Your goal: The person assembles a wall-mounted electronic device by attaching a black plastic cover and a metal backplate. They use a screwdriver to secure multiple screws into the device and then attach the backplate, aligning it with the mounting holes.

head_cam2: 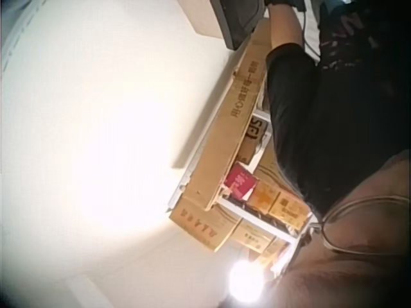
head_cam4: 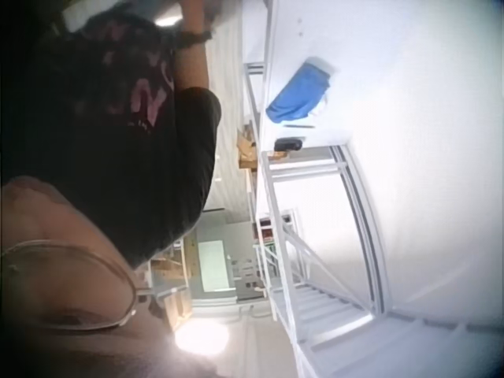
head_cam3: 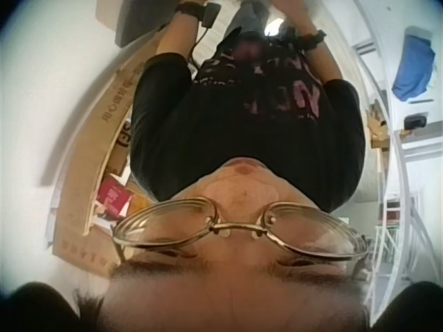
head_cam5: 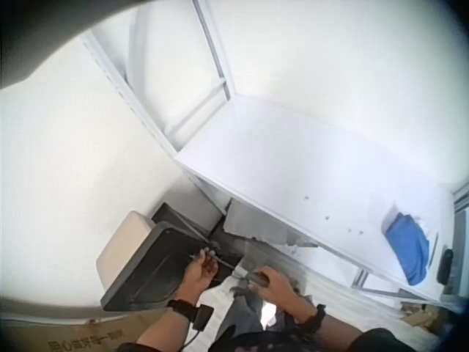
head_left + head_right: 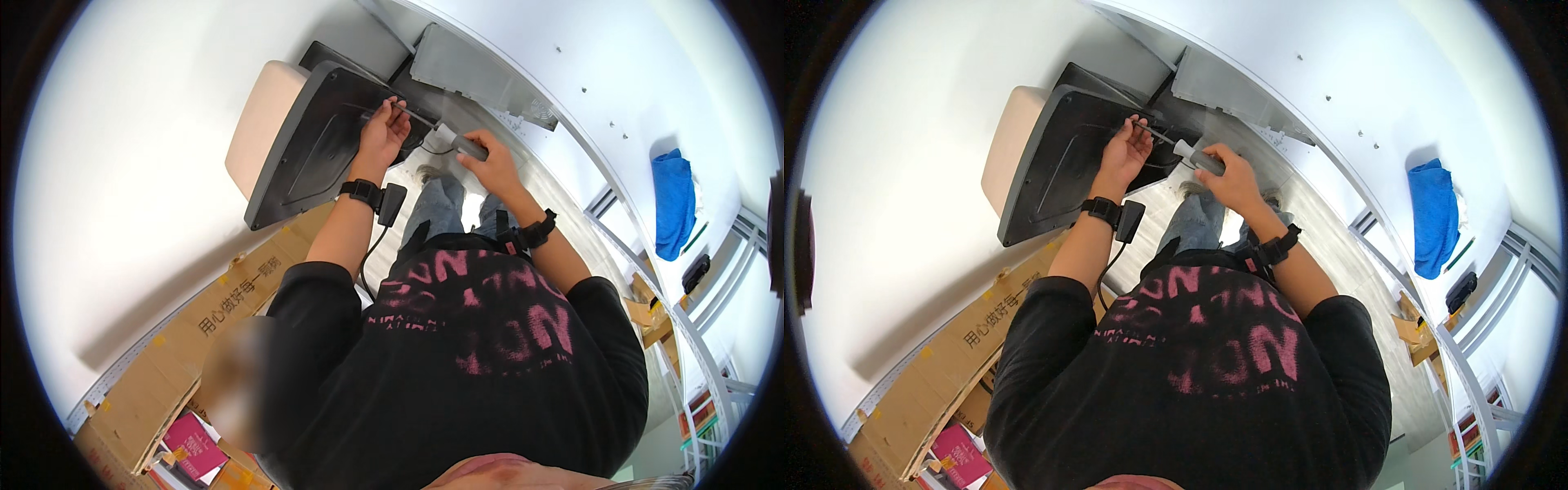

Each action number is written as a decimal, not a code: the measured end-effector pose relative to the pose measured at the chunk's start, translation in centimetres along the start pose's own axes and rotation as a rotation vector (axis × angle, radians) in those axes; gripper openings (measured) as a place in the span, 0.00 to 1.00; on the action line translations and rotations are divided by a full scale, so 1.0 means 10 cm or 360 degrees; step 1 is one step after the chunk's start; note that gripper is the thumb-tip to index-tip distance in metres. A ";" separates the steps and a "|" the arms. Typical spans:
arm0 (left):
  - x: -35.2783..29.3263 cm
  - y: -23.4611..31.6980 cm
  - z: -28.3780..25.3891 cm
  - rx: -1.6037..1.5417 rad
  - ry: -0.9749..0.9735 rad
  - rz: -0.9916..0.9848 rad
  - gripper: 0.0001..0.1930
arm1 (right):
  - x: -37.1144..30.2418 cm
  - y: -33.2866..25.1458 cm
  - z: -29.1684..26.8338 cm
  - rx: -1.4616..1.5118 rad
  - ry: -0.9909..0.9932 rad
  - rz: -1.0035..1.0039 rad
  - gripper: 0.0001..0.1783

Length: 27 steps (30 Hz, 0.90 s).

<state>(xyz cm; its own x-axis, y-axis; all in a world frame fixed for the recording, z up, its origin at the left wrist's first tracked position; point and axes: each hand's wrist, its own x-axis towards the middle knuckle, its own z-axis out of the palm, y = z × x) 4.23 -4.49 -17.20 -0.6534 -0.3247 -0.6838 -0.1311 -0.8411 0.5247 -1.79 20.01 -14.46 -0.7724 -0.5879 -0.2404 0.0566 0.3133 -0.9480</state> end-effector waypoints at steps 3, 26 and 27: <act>-0.07 0.02 0.08 0.0132 0.0054 0.0010 0.11 | 0.02 0.24 0.04 0.0325 -0.0072 0.0070 0.20; -0.61 1.16 1.29 0.4300 -0.0413 0.2014 0.08 | 0.08 0.23 0.36 0.0738 -0.0123 0.0252 0.17; -0.57 1.16 1.33 0.4504 -0.0365 0.1887 0.06 | 0.07 0.21 0.35 0.0765 -0.0140 0.0284 0.17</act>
<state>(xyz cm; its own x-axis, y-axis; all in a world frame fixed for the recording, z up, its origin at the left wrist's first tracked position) -3.51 -6.62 -0.51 -0.9692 0.1778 -0.1707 0.2336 0.8835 -0.4060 -0.04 17.63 -17.38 -0.6691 -0.6236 -0.4043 0.4827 0.0490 -0.8744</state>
